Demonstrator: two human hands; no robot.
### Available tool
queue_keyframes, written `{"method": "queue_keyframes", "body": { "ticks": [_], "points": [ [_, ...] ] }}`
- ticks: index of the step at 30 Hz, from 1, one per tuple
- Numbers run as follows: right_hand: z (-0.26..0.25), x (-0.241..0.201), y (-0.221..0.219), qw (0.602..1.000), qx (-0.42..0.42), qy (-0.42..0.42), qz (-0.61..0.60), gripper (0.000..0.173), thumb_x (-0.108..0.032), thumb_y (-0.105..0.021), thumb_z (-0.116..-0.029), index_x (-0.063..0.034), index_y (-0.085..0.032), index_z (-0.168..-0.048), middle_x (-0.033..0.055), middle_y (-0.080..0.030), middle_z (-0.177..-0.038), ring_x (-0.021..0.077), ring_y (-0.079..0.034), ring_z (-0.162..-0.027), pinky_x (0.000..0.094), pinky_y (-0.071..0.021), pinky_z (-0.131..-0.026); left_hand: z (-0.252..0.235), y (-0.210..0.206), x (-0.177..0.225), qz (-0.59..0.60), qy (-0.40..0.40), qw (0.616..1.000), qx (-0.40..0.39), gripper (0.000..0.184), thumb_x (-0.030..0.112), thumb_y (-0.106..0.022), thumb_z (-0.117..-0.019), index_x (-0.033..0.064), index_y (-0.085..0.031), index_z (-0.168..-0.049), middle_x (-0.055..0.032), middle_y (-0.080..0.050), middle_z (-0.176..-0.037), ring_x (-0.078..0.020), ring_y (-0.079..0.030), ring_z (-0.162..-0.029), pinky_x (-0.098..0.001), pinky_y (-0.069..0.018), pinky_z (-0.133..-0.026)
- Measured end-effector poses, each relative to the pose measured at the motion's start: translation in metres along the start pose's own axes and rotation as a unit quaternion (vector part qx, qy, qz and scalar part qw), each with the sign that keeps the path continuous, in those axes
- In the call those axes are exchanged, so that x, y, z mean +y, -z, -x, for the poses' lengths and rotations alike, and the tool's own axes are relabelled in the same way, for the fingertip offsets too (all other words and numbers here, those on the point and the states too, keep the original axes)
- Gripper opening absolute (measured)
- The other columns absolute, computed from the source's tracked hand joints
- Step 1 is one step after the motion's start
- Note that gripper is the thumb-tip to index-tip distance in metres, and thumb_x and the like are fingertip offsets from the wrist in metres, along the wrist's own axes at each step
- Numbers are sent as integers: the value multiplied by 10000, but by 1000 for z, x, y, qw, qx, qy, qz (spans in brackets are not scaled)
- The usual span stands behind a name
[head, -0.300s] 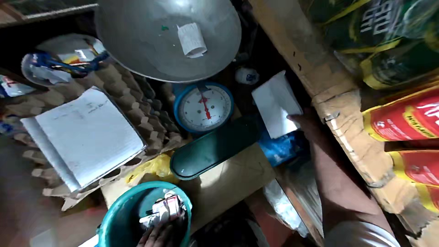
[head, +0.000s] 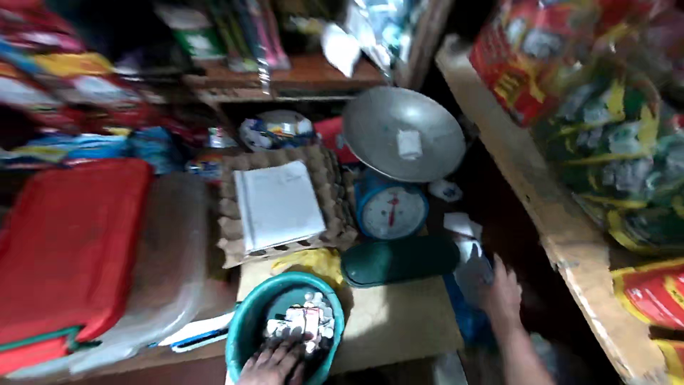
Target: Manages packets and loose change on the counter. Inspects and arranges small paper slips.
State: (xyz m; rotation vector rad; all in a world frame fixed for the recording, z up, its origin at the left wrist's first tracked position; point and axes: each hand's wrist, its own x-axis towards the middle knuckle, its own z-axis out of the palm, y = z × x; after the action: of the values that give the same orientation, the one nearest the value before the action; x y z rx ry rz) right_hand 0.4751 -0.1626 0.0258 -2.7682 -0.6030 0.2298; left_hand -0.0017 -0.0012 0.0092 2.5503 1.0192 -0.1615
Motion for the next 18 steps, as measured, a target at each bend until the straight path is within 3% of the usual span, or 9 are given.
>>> {"method": "queue_keyframes", "body": {
  "ticks": [3, 6, 9, 12, 14, 18],
  "points": [
    [44, -23, -7, 989, 74, 115, -64, 638, -267, -692, -954, -52, -477, -1515, 295, -386, -1567, 554, -389, -1400, 694, -336, -1122, -3, -14, -3, -18, -2, 999, 42, 392, 440, -479, -1004, 283, -722, -1269, 30, -681, -1350, -282, -623, -1268, -589, -503, -997],
    [86, -39, -26, 983, 30, 158, -83, 630, -241, -686, -957, -1, -477, -1501, 318, -361, -1571, 543, -363, -1427, 666, -317, -1154, -1, -19, -5, -17, -2, 999, 48, 423, 459, -422, -1012, 300, -690, -1299, 43, -689, -1329, -236, -645, -1233, -554, -495, -1028],
    [126, -41, -57, 983, -58, 167, -47, 649, -178, -716, -929, 6, -474, -1502, 325, -349, -1577, 549, -359, -1430, 662, -329, -1157, -1, -10, -2, 21, 10, 1000, -2, 439, 444, -409, -1026, 258, -673, -1324, -32, -720, -1260, -273, -670, -1184, -569, -458, -1067],
    [160, -29, -90, 974, -163, 151, 38, 729, -315, -713, -950, -67, -406, -1563, 277, -299, -1623, 504, -310, -1478, 633, -311, -1183, 1, 1, 3, 37, 11, 998, -43, 437, 427, -398, -1038, 228, -674, -1312, -117, -750, -1115, -342, -706, -1064, -593, -484, -1007],
    [179, -19, -108, 963, -212, 145, 80, 820, -443, -683, -958, -81, -327, -1602, 295, -208, -1651, 535, -233, -1497, 660, -266, -1192, 0, 11, 5, 42, 12, 996, -80, 447, 423, -375, -1051, 201, -655, -1320, -158, -742, -1078, -378, -700, -1048, -612, -483, -986],
    [198, 0, -123, 958, -186, 186, 116, 857, -531, -624, -970, -85, -287, -1619, 303, -144, -1665, 573, -158, -1503, 685, -221, -1194, -7, 18, 3, 45, 6, 992, -114, 466, 434, -351, -1055, 162, -657, -1276, -176, -734, -1044, -399, -695, -1033, -633, -479, -963]
  ]
}}
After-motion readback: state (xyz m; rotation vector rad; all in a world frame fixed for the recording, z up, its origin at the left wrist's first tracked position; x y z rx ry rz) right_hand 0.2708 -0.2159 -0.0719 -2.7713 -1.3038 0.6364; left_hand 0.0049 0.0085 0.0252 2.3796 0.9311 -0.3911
